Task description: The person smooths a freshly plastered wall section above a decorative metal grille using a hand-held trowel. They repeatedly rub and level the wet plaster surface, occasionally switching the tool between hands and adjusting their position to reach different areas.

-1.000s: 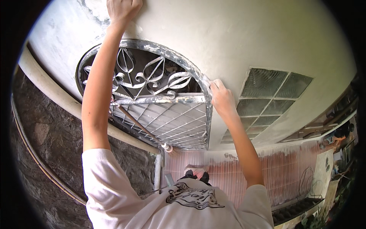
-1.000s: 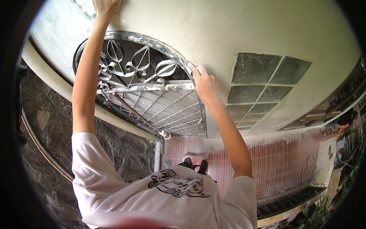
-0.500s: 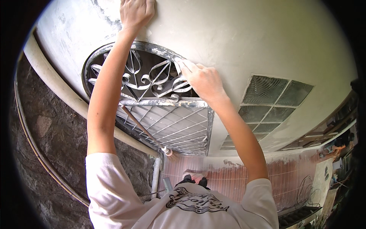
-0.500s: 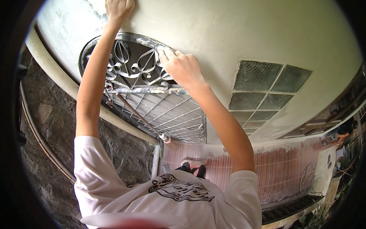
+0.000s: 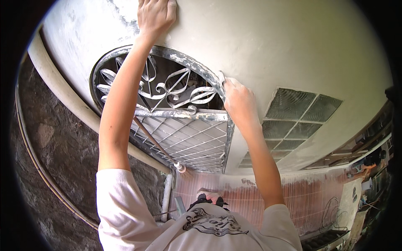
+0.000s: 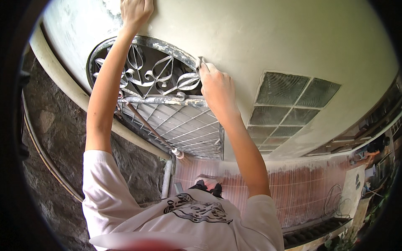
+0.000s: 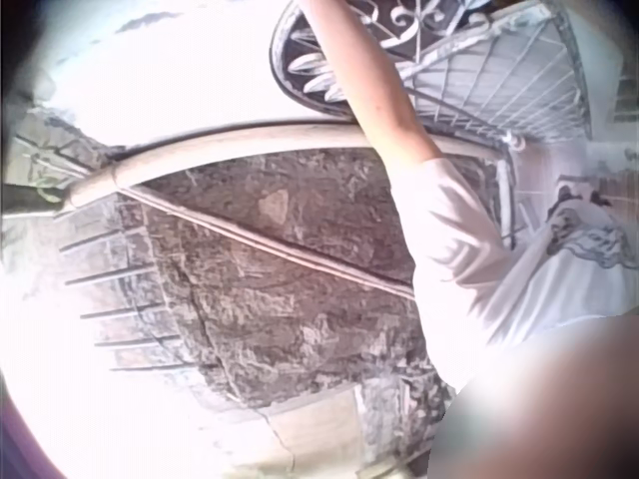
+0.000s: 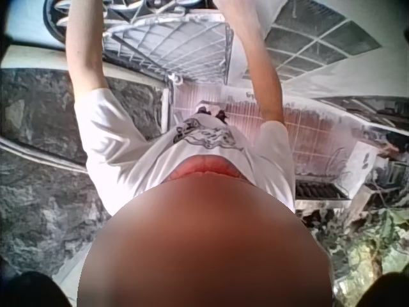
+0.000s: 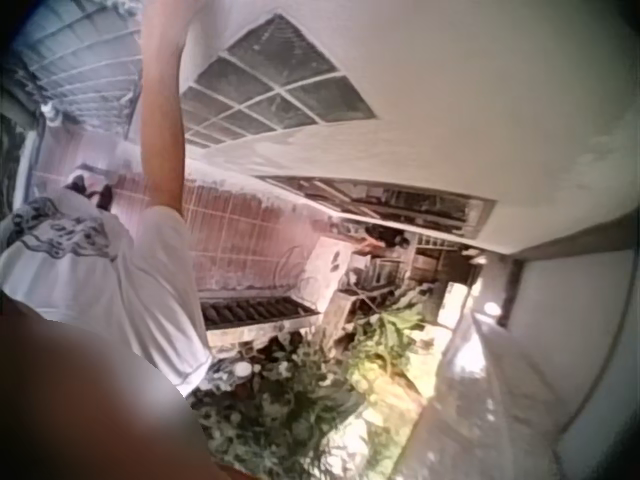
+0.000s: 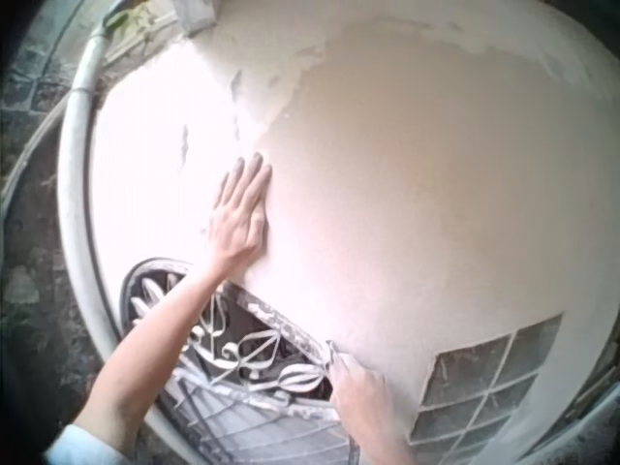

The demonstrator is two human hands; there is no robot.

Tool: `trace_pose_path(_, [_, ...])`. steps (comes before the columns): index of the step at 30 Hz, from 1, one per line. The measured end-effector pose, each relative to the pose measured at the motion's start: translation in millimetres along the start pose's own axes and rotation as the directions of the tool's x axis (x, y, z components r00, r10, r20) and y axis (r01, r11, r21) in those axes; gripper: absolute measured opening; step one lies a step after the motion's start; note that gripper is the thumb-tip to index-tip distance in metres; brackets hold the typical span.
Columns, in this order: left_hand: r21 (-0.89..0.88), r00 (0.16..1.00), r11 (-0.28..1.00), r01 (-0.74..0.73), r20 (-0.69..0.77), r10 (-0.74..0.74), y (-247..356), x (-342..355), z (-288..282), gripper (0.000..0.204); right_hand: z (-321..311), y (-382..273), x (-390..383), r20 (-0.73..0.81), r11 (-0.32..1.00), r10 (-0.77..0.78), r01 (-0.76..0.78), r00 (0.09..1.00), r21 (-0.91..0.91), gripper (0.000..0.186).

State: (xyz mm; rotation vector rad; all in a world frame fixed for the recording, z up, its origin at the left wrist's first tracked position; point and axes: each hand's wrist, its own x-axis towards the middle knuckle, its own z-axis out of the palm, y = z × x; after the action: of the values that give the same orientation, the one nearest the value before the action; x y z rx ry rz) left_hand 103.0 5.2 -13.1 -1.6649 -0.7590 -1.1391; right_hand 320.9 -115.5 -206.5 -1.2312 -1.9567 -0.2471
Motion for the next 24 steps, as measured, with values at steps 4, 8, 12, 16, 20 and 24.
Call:
trace_pose_path(4, [-0.003,0.999,1.000,-0.030,-0.013,0.030,0,1,-2,0.063,16,1,14,-0.110,0.985,-0.084,0.099,0.990,0.141,0.023])
trace_pose_path(8, [-0.037,1.000,0.999,-0.019,0.005,0.019,-1,-3,-5,0.063,23,37,-12,-0.089,0.972,-0.100,0.117,0.991,0.203,0.027])
trace_pose_path(12, [-0.030,0.998,0.998,-0.049,-0.028,0.048,-2,-4,-3,0.063,25,62,-45,0.165,0.994,0.037,-0.054,0.986,0.097,0.027])
trace_pose_path(16, [-0.027,0.997,0.998,-0.057,-0.049,0.056,-5,-3,-1,0.063,12,72,-49,0.324,0.980,0.190,-0.197,0.927,-0.011,0.022])
trace_pose_path(20, [-0.026,0.998,0.999,-0.044,-0.047,0.043,-4,-3,1,0.062,19,62,-45,-0.002,0.976,0.085,-0.082,0.996,0.202,0.020])
trace_pose_path(24, [-0.006,0.997,0.998,-0.069,-0.021,0.069,-8,-7,3,0.061,39,55,-57,0.031,1.000,-0.015,0.014,0.999,0.022,0.020])
